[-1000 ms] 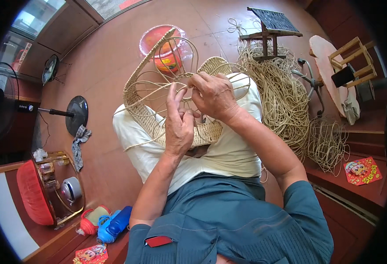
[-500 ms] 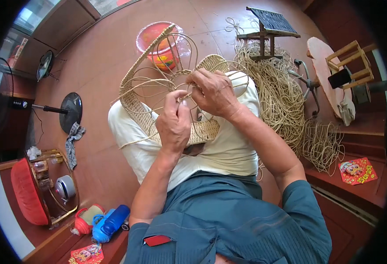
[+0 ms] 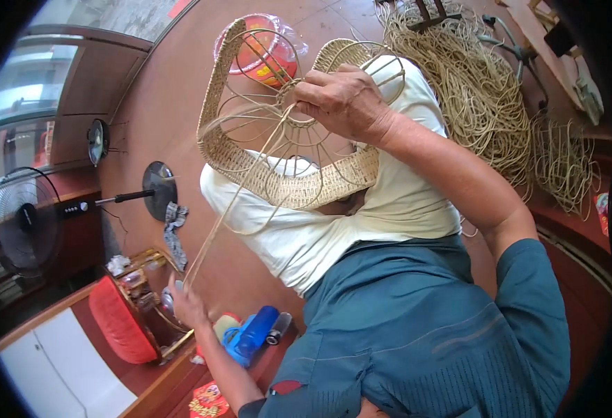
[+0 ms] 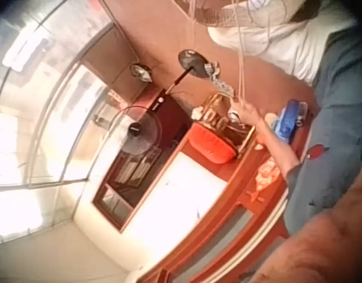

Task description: Weaving the edge of a wicker or straw basket/object.

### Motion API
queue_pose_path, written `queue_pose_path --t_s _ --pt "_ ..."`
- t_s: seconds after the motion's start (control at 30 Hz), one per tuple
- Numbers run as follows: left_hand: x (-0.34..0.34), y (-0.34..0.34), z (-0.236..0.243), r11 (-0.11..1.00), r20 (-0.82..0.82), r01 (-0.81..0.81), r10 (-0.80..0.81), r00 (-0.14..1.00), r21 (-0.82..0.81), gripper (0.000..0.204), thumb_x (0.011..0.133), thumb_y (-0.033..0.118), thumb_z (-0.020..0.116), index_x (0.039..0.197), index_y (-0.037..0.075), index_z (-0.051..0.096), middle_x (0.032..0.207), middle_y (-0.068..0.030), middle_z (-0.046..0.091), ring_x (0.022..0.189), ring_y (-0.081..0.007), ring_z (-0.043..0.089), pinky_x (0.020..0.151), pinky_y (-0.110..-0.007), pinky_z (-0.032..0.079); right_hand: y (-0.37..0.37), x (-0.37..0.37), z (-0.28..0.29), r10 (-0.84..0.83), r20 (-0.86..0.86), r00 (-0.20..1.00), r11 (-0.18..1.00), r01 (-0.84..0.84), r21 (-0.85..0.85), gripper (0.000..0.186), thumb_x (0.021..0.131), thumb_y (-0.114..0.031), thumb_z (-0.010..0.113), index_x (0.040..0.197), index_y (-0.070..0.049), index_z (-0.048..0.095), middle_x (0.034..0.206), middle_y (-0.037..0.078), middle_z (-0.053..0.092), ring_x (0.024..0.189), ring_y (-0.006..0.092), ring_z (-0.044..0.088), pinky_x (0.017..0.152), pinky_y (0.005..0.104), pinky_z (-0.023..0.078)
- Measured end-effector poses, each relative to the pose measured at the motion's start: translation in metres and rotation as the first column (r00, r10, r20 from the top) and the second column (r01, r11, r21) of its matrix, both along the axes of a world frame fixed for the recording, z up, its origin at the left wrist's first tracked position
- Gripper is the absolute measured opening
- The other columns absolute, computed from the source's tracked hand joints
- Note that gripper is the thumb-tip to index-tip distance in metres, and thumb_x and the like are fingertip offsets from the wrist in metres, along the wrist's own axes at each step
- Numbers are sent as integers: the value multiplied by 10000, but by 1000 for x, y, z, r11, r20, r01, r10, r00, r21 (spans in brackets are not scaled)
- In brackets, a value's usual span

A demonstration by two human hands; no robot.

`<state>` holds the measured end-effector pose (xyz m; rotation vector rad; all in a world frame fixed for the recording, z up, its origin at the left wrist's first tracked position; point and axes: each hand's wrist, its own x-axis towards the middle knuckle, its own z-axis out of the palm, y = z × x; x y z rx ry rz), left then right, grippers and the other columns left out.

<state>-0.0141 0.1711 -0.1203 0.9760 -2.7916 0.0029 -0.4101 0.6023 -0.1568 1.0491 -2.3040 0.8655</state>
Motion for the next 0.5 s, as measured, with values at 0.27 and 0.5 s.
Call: queue_pose_path --t_s 0.27,0.5 --pt "249 -189 87 737 66 -583 638 767 -341 389 1003 182 715 1365 43 694 1210 -283 770 1120 -473 737 954 -576 558 -14 5 -2 36 -52 998 999 -37 -15 160 950 -268 733 915 -152 629 886 19 670 816 227 762 754 401 565" --pt "168 -249 132 686 106 -557 669 735 -468 525 925 132 788 1409 16 622 1196 -280 771 1089 -468 756 931 -575 577 -15 2 -8 22 2 1000 999 -22 -40 168 932 -273 750 926 -146 640 868 23 674 806 248 765 727 418 577"
